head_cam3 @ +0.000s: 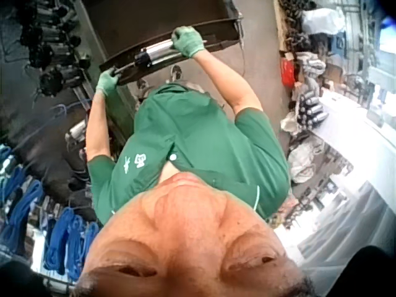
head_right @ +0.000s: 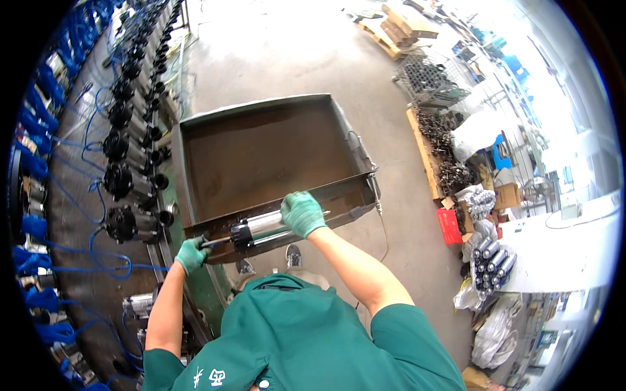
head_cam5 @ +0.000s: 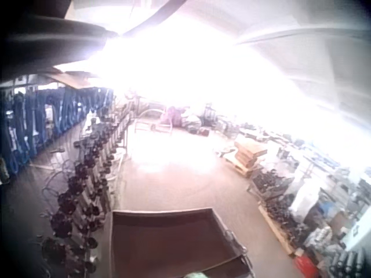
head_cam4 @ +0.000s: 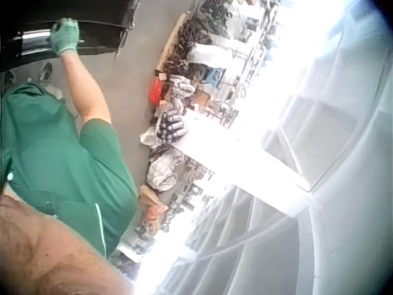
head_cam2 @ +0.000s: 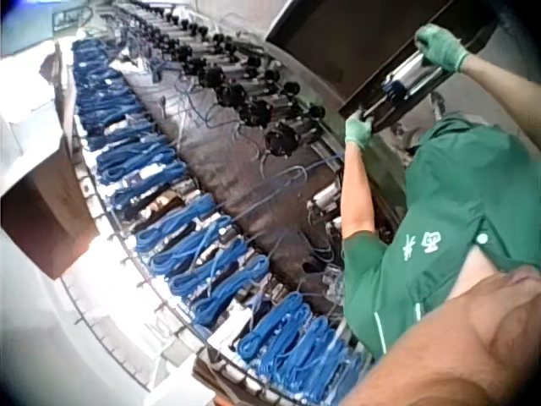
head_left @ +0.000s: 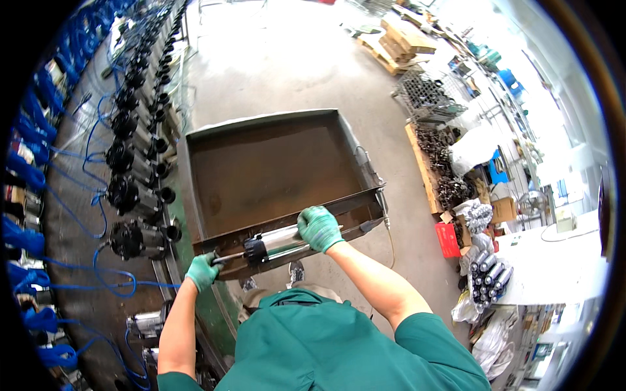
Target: The person repeatedly picks up cylindrical motors from a rack, submerges them in a water-filled tray, and then removes them. The person handles the motors one at a time, connecting and disconnecting blue wires during the process. The task involves repetitive dipping and handling of the motors in a factory setting.
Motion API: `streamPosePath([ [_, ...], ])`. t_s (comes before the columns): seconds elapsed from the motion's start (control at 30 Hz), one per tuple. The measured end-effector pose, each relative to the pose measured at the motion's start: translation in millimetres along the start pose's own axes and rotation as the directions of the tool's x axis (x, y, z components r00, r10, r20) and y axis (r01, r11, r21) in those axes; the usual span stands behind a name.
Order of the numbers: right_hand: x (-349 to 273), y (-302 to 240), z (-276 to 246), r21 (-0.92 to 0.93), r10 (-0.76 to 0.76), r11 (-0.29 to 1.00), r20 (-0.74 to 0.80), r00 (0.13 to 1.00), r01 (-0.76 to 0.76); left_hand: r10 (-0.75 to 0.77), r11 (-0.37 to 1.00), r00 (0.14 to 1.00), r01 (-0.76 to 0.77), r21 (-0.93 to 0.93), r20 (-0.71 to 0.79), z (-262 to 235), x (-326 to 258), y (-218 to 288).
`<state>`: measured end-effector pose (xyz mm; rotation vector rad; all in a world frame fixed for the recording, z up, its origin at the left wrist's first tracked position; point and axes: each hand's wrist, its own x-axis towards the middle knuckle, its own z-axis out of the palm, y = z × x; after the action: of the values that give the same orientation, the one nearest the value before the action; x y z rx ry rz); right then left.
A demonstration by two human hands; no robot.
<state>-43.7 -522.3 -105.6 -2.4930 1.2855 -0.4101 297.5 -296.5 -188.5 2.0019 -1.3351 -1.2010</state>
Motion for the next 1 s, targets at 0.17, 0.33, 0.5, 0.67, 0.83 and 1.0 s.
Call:
streamPosePath([
  [0.17,-5.2,3.2,-2.3,0.013,0.033,0.999,0.023,0.999,-0.033,0.402,0.896,0.798,-0.242,0.373,-0.448,33.4,-8.5,-0.9],
  [0.33,-7.5,6.8,-2.3,0.032,0.042,0.999,0.040,0.998,-0.044,-0.065,0.923,0.979,0.132,0.361,-0.194,19.5,0.6,10.3],
  [0.5,-2.1,0.0,-2.2,0.046,0.043,0.998,0.053,0.998,-0.046,-0.573,0.452,0.742,0.641,-0.621,0.348,-1.2,0.3,37.3],
  [0.67,-4.9,-3.7,-6.5,0.046,0.063,0.997,0.043,0.997,-0.065,-0.163,0.588,0.985,0.146,-0.796,0.060,22.8,-7.8,1.3],
  [0.83,-7.6,2.4,0.1,0.060,0.019,0.998,-0.037,0.999,-0.017,0.004,0.744,1.000,0.009,-0.668,0.019,17.7,-12.2,6.9],
  [1.0,-4.8,0.7,0.1,0.028,0.014,1.000,-0.030,0.999,-0.014,-0.056,0.890,0.902,0.239,-0.388,0.428,-23.6,4.8,10.3],
])
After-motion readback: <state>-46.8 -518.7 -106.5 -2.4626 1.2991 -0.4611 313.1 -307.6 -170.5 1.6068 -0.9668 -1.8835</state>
